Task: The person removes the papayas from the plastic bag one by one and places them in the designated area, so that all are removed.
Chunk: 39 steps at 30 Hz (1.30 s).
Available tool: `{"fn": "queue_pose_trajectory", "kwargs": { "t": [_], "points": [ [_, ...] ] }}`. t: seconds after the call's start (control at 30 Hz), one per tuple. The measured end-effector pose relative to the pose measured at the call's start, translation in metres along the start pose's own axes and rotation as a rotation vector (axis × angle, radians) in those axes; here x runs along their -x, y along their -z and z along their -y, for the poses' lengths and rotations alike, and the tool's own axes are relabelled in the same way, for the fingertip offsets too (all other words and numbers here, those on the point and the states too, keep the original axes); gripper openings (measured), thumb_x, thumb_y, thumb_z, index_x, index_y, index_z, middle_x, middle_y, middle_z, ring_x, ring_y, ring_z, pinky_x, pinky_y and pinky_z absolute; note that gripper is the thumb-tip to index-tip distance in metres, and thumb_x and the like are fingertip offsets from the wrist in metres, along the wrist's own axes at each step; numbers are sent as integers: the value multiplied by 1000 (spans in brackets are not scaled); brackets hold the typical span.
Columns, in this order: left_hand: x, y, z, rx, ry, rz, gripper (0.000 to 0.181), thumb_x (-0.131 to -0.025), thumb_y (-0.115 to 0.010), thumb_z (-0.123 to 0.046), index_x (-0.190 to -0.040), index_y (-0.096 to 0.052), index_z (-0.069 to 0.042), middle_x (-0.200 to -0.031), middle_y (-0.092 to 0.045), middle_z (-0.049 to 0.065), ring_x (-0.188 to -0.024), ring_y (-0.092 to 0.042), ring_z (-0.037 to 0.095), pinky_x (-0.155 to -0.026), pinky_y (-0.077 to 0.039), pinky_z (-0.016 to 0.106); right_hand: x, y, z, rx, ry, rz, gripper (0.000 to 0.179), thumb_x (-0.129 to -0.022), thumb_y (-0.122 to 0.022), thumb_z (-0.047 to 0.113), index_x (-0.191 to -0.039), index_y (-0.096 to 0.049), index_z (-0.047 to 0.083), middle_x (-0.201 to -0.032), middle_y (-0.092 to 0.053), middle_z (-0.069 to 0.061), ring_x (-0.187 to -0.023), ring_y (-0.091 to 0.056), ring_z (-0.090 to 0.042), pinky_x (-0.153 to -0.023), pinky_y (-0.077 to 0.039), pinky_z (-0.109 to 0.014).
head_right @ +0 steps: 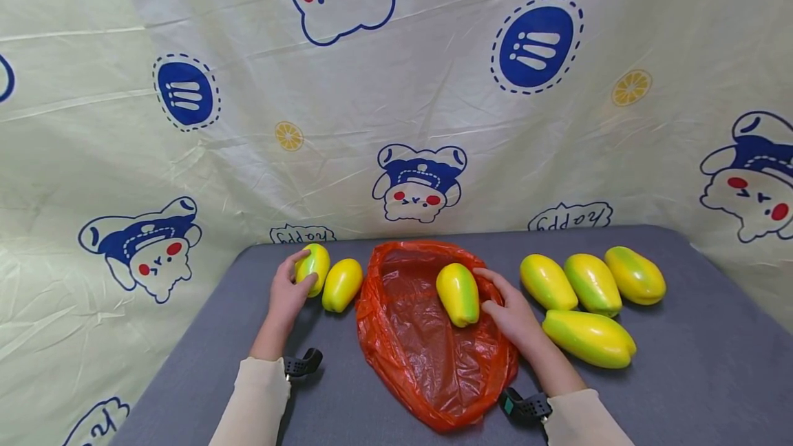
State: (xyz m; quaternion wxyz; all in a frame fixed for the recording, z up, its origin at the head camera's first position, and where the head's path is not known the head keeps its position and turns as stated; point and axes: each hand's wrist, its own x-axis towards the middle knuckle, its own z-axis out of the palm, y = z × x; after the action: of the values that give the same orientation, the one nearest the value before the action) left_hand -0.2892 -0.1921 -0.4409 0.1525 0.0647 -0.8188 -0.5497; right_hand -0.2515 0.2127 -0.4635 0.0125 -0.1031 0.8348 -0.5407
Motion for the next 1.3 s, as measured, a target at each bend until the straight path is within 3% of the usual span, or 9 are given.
{"fn": "queue_pose_trajectory", "kwargs": {
  "t": [0.23, 0.6, 1.3],
  "points": [
    [1, -2, 2, -3, 23, 16, 50, -89, -65, -13, -138, -56, -16, -154, -38, 14, -133, -42, 34, -108, -43, 53, 0, 0, -2, -18, -24, 8, 64, -97, -52, 8, -156, -30, 18, -160, -30, -22, -135, -44, -44, -94, -57, -46],
    [-1, -4, 10, -21, 9, 21, 50, -88, -66, -12, -138, -57, -13, -151, -41, 16, -132, -43, 36, -108, -42, 53, 0, 0, -2, -20, -15, 9, 64, -97, -52, 8, -156, -30, 17, -160, -32, -21, -134, -46, -43, -91, -58, -42],
    [0, -5, 14, -46, 43, 44, 51, -88, -66, -14, -138, -56, -17, -153, -38, 15, -133, -42, 35, -109, -41, 53, 0, 0, 0, -5, 0, 3, 62, -97, -52, 7, -155, -32, 16, -159, -32, -21, -135, -45, -43, -96, -56, -46]
  ]
}}
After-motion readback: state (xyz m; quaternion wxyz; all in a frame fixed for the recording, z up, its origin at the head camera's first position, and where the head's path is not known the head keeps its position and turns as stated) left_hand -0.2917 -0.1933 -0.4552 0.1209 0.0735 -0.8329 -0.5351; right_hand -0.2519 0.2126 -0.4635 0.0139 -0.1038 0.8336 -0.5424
